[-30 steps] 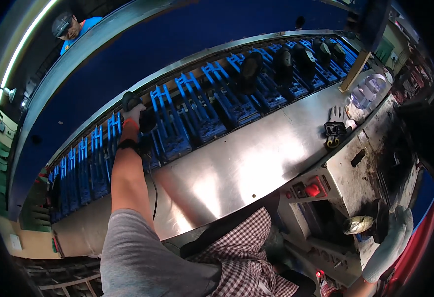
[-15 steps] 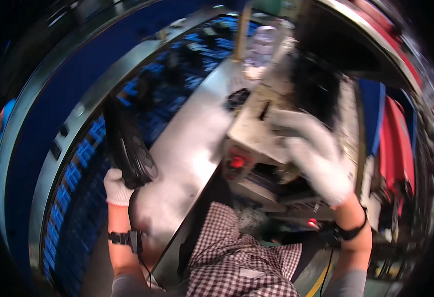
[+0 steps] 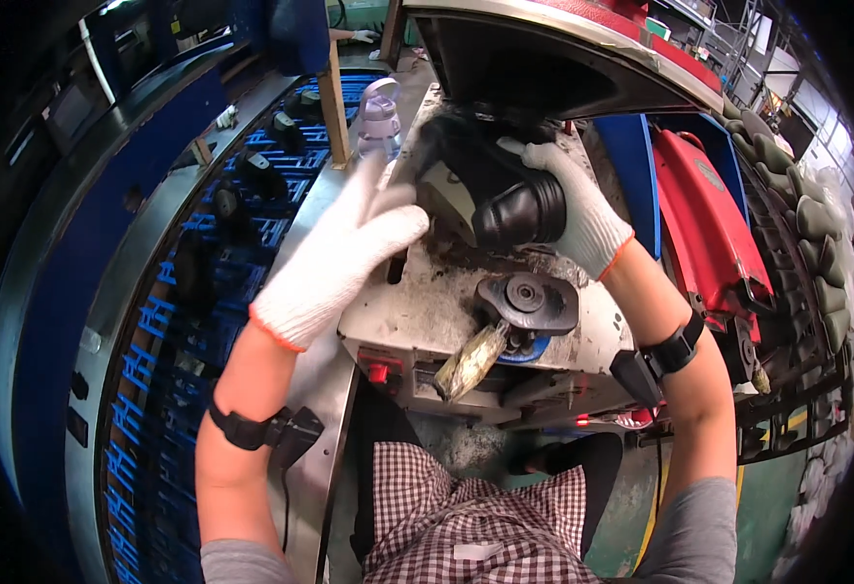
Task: Insert shoe components into a heat-press lasting machine and then transfer them to a conveyor belt.
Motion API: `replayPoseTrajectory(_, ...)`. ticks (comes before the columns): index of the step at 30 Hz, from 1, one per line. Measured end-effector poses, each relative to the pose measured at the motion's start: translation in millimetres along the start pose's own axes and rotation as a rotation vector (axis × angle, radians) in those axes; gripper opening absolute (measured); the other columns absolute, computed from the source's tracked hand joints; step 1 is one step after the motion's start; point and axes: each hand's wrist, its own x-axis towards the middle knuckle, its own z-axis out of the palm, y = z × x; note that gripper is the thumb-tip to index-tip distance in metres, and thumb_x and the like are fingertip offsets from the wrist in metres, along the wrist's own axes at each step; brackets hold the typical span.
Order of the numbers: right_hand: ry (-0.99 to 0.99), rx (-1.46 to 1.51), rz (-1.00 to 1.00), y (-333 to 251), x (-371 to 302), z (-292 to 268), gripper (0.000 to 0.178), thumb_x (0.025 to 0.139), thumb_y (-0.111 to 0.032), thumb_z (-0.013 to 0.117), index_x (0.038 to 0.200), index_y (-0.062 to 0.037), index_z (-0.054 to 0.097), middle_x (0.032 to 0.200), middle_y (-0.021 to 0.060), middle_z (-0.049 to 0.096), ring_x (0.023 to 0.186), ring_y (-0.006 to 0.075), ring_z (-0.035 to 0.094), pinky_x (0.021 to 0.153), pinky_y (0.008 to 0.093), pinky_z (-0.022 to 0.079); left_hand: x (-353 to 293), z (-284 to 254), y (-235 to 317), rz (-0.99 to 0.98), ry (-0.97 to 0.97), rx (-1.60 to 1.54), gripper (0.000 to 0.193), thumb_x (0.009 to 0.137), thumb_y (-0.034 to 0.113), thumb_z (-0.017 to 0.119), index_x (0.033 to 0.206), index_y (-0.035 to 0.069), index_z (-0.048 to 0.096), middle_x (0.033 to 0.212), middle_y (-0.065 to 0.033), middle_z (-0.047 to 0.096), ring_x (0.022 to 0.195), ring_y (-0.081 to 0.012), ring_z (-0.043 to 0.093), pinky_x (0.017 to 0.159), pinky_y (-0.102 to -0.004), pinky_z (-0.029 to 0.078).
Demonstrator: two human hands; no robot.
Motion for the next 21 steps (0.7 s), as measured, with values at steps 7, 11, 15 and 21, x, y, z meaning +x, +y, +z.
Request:
replayPoseTrajectory(7,0.486,-1.304,-0.255,11,80,-98,0.08,0.089,-0.055,0.068,0.15,-0.0041,0.059,0.145,0.0333,0.056,0.136,0.0412,0.06,0.115,0.0441,0.047,28,-4,69,0.662,0.258,0.058,0.079,0.094,0.012,0.078,0.161,0.0,0.04,0.148,-0.0193,0.057,0.134,-0.0254,0.058,0.114,-0.0376,0.049)
replayPoseTrajectory(11,0.403,-1.632,-0.092,15,84,-6,0.084,0.092,-0.062,0.062,0.157,-0.0104,0.052,0.154,0.0338,0.045,0.128,0.05,0.063,0.111,0.05,0.051,35,34,112,0.82,0.563,0.153,0.066,0.094,0.024,0.075,0.152,0.002,0.051,0.141,-0.0186,0.06,0.124,-0.0287,0.06,0.107,-0.0396,0.051)
replayPoseTrajectory(15,0.444,-1.664,0.011,11,66,-45,0.085,0.093,-0.064,0.061,0.157,-0.0089,0.051,0.155,0.0329,0.044,0.127,0.0504,0.064,0.109,0.05,0.053,83,34,115,0.922,0.141,0.164,0.074,0.095,0.023,0.075,0.158,0.001,0.043,0.15,-0.0205,0.057,0.141,-0.0282,0.054,0.112,-0.0395,0.049)
replayPoseTrajectory(21,0.461,-1.631,-0.368,8,26,-37,0.076,0.098,-0.058,0.061,0.155,-0.0072,0.054,0.151,0.0308,0.051,0.133,0.0445,0.062,0.113,0.0457,0.05,215,44,180,1.474,0.16,1.472,0.045,0.1,0.031,0.061,0.13,-0.003,0.064,0.13,-0.0257,0.069,0.122,-0.0378,0.067,0.109,-0.0449,0.051)
